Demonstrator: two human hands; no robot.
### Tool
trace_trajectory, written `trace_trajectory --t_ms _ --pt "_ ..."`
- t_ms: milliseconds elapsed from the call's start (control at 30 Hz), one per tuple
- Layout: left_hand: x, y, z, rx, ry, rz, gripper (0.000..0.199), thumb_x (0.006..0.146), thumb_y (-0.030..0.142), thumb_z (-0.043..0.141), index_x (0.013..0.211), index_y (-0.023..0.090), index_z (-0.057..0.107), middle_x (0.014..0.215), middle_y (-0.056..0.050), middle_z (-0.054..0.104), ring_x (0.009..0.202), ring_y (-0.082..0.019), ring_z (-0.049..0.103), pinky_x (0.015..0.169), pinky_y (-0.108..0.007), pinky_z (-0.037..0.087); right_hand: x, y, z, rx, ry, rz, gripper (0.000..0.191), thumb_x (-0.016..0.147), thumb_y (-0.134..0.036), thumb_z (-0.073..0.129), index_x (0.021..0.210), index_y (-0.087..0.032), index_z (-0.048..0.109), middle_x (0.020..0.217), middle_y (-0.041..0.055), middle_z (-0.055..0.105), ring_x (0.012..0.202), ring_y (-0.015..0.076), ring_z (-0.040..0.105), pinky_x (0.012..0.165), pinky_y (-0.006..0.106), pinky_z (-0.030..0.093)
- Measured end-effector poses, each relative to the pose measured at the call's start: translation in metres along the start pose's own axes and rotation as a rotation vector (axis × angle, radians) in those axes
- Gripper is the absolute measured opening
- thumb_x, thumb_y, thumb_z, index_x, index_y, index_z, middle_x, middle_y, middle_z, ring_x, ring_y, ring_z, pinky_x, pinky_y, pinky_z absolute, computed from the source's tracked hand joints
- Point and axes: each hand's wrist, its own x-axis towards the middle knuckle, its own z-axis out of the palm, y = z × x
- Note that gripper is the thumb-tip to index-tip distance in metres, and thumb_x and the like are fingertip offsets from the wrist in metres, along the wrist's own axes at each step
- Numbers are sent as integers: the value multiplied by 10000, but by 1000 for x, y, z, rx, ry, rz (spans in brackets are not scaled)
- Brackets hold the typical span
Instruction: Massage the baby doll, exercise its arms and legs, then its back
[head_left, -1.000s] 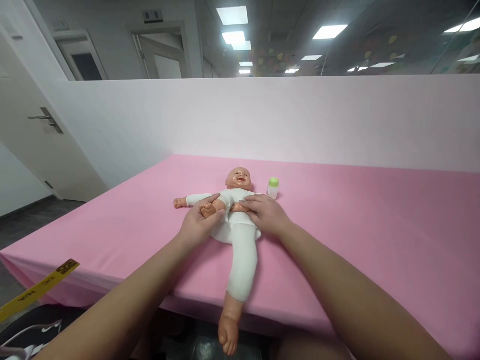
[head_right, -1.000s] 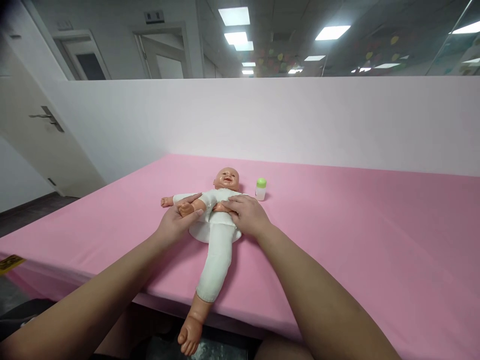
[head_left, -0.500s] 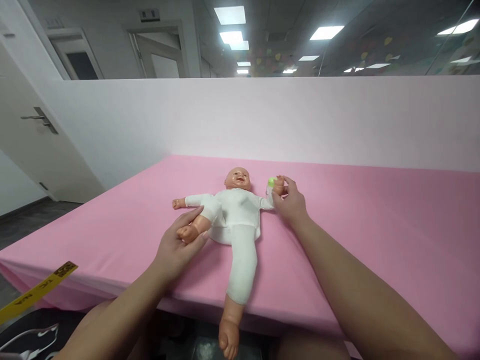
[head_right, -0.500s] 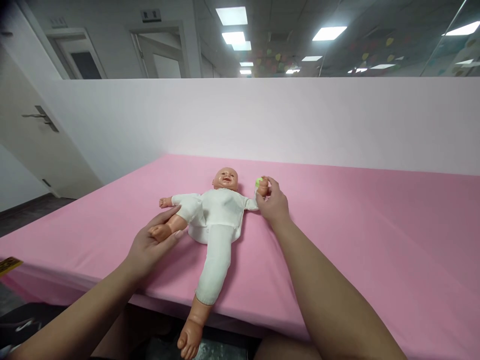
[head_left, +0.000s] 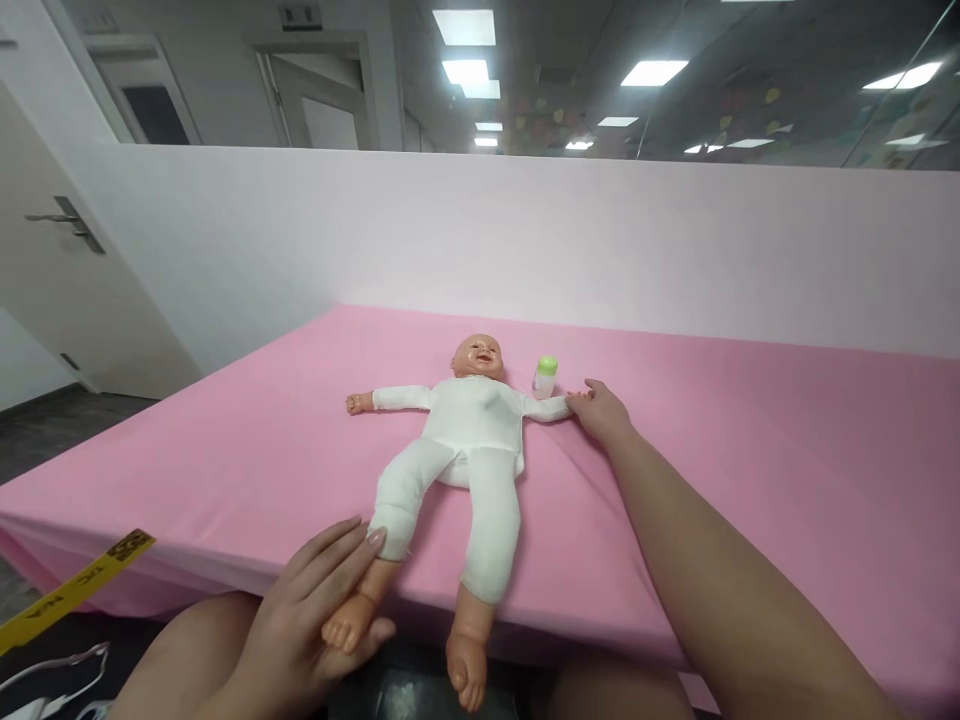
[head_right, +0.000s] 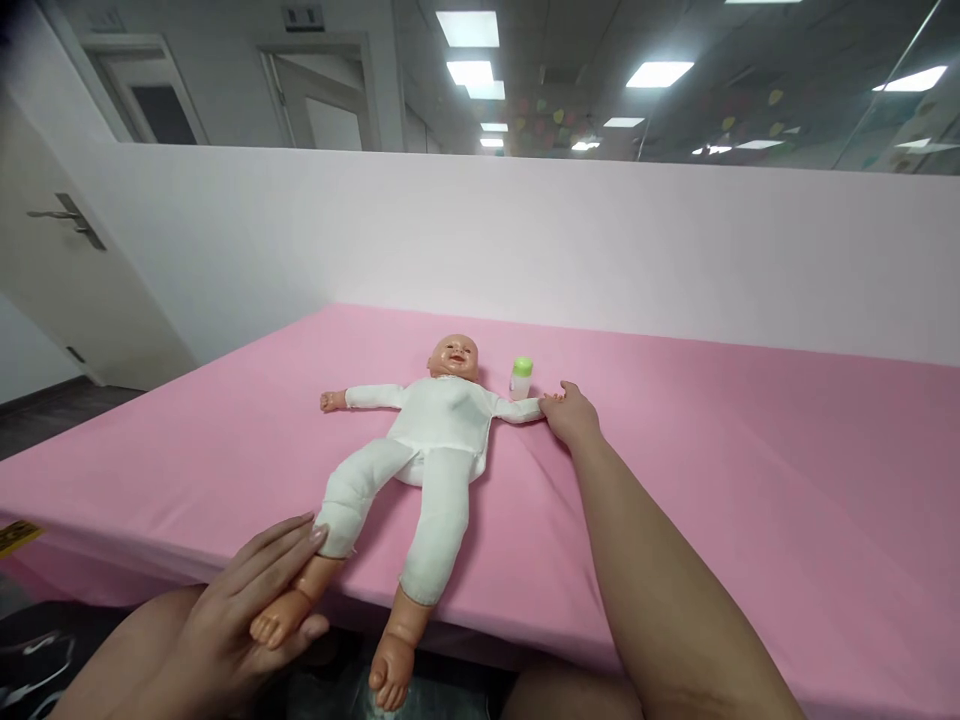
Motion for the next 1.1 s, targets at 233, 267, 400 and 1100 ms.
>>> trace_trajectory --t_ms 233,267,400,1100 --pt "-14 1 6 -64 53 0 880 965 698 593 1679 244 347 1593 -213 508 1422 -443 553 1096 -626 558 -2 6 -10 -5 -73 -42 872 902 -541 715 1667 -282 387 1571 127 573 1366 357 606 1163 505 467" --pt "-14 1 3 -124 74 -23 874 976 729 534 1675 240 345 1629 -223 455 1462 -459 505 1125 -663 520 -1 9 -13 28 -95 -37 913 892 -548 735 1680 -282 357 1602 134 541 1389 350 592 1172 499 463" --pt "19 -10 -4 -351 192 -85 768 1004 683 486 1649 281 371 1657 -183 418 1516 -448 427 1208 -692 412 2 23 -21 190 -176 -31 1036 868 -590 785 1708 -267 272 1707 170 387 1497 317 502 1193 445 456" --pt "175 -221 82 -6 -434 -756 995 700 816 702 1505 249 562 1463 -179 603 1241 -407 629 921 -422 536 -31 14 -24 17 122 27 915 932 -694 625 1672 -228 359 1692 156 420 1507 317 484 1221 440 413"
